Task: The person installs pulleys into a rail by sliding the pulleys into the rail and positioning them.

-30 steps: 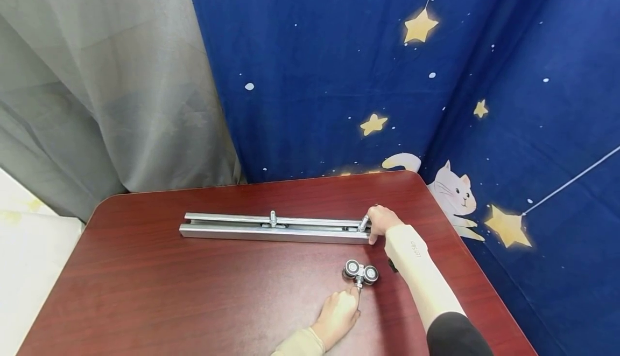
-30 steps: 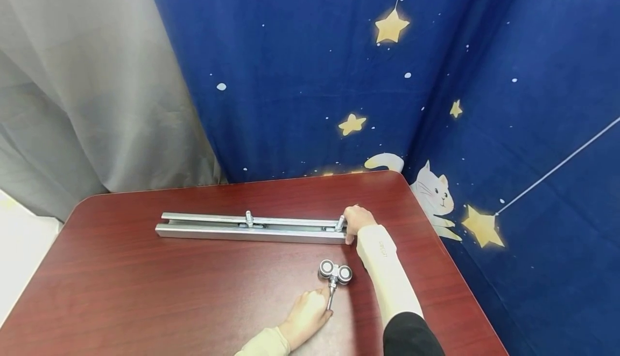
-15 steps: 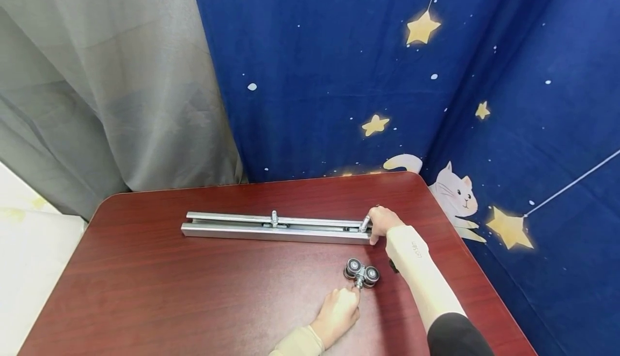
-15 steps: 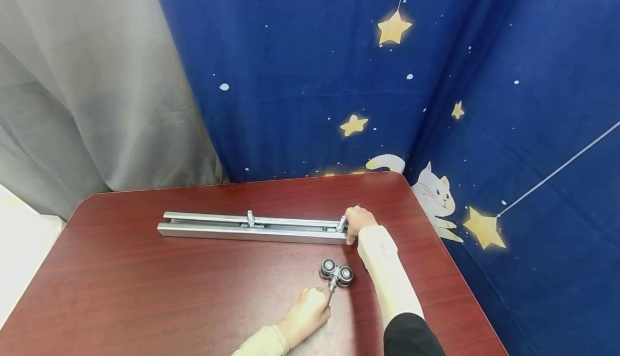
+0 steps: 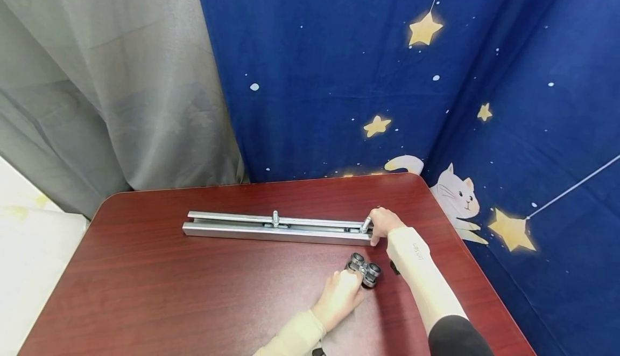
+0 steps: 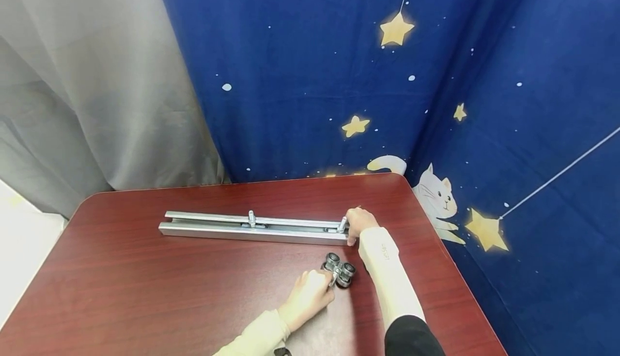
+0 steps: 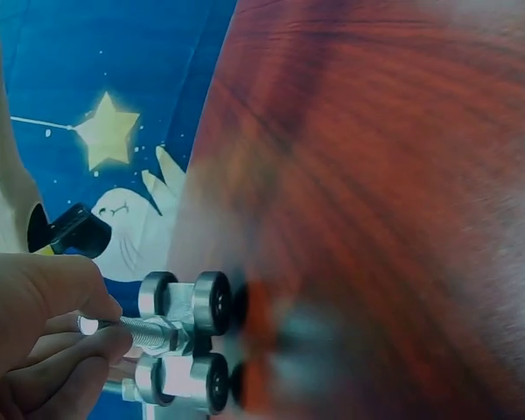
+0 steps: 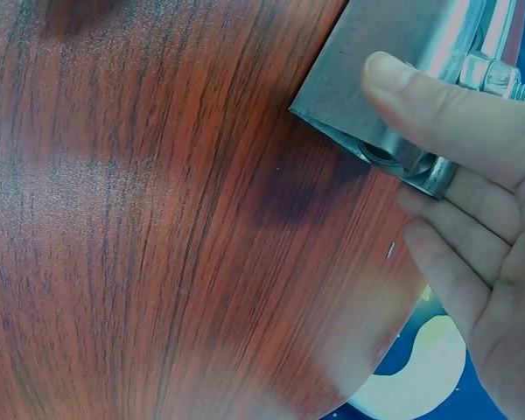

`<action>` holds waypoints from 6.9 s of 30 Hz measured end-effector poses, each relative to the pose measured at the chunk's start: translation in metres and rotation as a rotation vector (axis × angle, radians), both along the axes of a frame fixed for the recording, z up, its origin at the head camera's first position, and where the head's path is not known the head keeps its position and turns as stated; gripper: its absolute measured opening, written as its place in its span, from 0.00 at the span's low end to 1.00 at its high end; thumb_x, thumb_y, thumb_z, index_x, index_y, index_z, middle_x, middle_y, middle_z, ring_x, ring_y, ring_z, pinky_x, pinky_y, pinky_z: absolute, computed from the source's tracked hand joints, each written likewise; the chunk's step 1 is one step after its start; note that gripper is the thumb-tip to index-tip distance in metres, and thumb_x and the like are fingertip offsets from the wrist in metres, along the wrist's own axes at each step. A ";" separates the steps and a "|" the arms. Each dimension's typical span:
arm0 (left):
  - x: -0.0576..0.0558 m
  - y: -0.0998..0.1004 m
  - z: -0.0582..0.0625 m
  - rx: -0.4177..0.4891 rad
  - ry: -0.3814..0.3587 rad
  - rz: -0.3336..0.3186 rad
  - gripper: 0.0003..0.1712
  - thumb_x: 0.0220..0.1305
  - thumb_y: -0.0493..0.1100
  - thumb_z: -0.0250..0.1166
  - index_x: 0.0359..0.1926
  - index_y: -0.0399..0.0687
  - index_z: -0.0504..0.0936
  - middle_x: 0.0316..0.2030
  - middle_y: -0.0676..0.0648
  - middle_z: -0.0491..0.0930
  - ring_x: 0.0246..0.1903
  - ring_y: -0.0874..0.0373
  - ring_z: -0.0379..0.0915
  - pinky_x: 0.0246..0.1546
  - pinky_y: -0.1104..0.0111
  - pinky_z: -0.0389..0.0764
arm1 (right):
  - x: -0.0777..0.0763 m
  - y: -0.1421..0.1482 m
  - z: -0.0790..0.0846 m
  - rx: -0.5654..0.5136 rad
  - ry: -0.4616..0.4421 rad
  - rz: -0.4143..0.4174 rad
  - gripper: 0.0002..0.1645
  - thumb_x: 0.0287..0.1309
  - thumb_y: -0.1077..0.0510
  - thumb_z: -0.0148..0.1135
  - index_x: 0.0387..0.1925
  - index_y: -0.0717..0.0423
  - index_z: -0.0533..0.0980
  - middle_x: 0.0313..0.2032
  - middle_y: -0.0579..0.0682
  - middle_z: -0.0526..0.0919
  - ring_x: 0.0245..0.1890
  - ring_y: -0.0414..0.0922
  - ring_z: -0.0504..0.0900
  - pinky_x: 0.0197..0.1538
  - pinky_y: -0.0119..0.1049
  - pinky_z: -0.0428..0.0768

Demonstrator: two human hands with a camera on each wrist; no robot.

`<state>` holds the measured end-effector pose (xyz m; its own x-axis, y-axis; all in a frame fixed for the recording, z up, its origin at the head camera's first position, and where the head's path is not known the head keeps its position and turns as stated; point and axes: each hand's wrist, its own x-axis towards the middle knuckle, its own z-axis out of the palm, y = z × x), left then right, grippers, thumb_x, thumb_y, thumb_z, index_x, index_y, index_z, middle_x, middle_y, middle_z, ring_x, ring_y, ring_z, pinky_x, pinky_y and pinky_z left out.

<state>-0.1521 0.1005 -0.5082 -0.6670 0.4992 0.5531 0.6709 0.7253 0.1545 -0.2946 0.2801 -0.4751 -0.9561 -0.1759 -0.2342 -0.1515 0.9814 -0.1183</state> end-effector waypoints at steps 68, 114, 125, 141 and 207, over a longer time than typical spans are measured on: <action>-0.063 -0.026 0.012 0.368 -0.282 -0.064 0.08 0.49 0.43 0.69 0.26 0.49 0.77 0.25 0.54 0.82 0.26 0.65 0.77 0.27 0.75 0.75 | 0.001 0.002 -0.004 -0.025 0.012 -0.015 0.26 0.15 0.57 0.81 0.25 0.55 0.77 0.23 0.47 0.75 0.27 0.45 0.72 0.33 0.41 0.74; -0.041 -0.165 -0.003 0.483 -0.229 0.282 0.09 0.45 0.38 0.72 0.27 0.46 0.78 0.23 0.50 0.81 0.25 0.59 0.79 0.27 0.66 0.78 | 0.001 0.007 -0.008 -0.071 0.010 -0.008 0.28 0.14 0.56 0.81 0.29 0.54 0.80 0.26 0.48 0.77 0.26 0.45 0.71 0.32 0.42 0.74; -0.040 -0.162 -0.019 0.561 -0.118 0.250 0.12 0.42 0.37 0.73 0.28 0.47 0.78 0.24 0.52 0.80 0.25 0.61 0.79 0.27 0.70 0.78 | 0.001 0.007 -0.008 -0.061 0.008 -0.014 0.26 0.15 0.56 0.81 0.27 0.53 0.80 0.26 0.48 0.77 0.26 0.45 0.71 0.32 0.42 0.74; -0.040 -0.163 -0.032 0.541 -0.105 0.293 0.12 0.41 0.41 0.74 0.28 0.48 0.80 0.25 0.52 0.81 0.25 0.61 0.79 0.26 0.70 0.77 | 0.002 0.007 -0.006 -0.055 0.002 -0.021 0.25 0.15 0.56 0.81 0.25 0.55 0.79 0.23 0.47 0.75 0.25 0.45 0.70 0.30 0.40 0.72; -0.074 -0.337 0.002 0.635 -0.029 0.730 0.08 0.51 0.33 0.66 0.33 0.32 0.79 0.27 0.36 0.82 0.28 0.43 0.80 0.33 0.53 0.76 | 0.008 0.010 -0.012 -0.129 0.009 0.015 0.28 0.16 0.60 0.79 0.31 0.57 0.81 0.26 0.48 0.80 0.25 0.45 0.72 0.31 0.42 0.73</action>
<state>-0.2261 -0.2363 -0.5060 -0.7119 -0.4293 0.5558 0.0783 0.7380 0.6703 -0.2869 0.2897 -0.4874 -0.9551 -0.2184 -0.2003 -0.1679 0.9557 -0.2416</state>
